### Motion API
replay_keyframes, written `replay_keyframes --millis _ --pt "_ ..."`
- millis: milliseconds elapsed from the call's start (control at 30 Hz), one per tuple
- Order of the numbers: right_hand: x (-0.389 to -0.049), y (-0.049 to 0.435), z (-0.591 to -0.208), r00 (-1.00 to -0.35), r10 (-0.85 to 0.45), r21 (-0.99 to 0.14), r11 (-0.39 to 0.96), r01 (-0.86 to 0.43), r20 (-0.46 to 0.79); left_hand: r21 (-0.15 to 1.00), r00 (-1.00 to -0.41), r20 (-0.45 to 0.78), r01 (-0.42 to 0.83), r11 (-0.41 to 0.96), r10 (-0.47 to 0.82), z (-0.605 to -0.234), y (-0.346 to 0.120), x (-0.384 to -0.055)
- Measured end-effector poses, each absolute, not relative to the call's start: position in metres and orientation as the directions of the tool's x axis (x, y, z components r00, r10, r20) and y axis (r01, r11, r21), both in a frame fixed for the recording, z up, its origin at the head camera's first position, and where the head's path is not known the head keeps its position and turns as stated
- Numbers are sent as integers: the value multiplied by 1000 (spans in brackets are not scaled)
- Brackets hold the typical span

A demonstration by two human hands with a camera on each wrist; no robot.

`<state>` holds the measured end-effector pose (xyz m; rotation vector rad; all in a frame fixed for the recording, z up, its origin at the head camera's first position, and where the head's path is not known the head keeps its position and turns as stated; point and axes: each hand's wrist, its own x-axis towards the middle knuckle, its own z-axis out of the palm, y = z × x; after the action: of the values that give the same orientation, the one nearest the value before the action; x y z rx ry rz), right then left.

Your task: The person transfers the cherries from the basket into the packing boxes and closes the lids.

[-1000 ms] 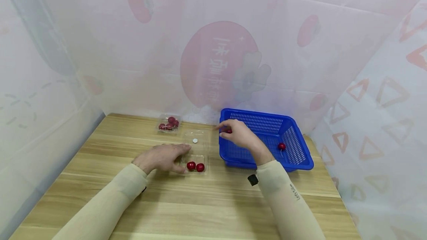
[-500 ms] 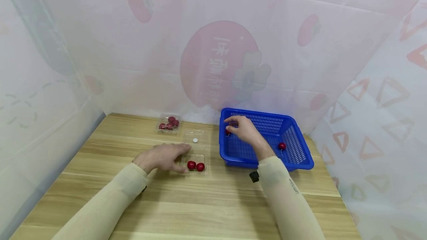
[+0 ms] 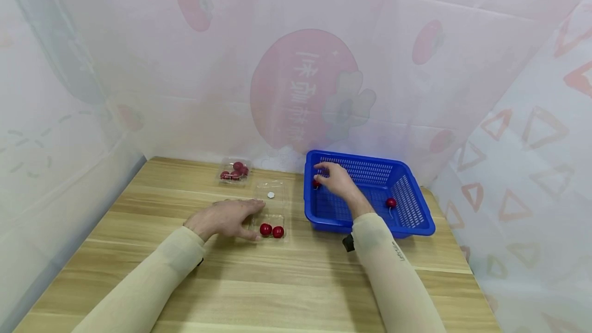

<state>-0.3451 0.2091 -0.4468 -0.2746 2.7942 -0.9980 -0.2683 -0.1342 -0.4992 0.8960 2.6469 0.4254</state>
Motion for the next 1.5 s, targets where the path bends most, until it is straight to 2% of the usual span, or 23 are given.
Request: replay_keyframes --millis 267,500,600,733,1200,1500 --pt "-356 213 -467 -948 -279 -597 791 -136 -153 363 -756 -197 535 763 624 -498 -134 -268" --pt "-435 245 -568 -918 -355 -469 850 -239 -176 367 -757 -198 532 763 623 -499 -134 -268" --pt "-445 248 -585 -900 -368 -453 860 -233 -234 368 -756 -196 534 762 625 -499 -135 -268" --pt "-443 246 -586 -896 -361 -439 870 -225 -257 371 -755 -194 535 759 627 -500 -136 -269" --pt "-434 244 -582 -935 -339 -431 863 -265 -104 373 -759 -201 525 765 619 -498 -135 -267" --pt "-439 245 -584 -930 -296 -441 880 -177 -219 376 -759 -201 524 764 619 -499 -135 -268"
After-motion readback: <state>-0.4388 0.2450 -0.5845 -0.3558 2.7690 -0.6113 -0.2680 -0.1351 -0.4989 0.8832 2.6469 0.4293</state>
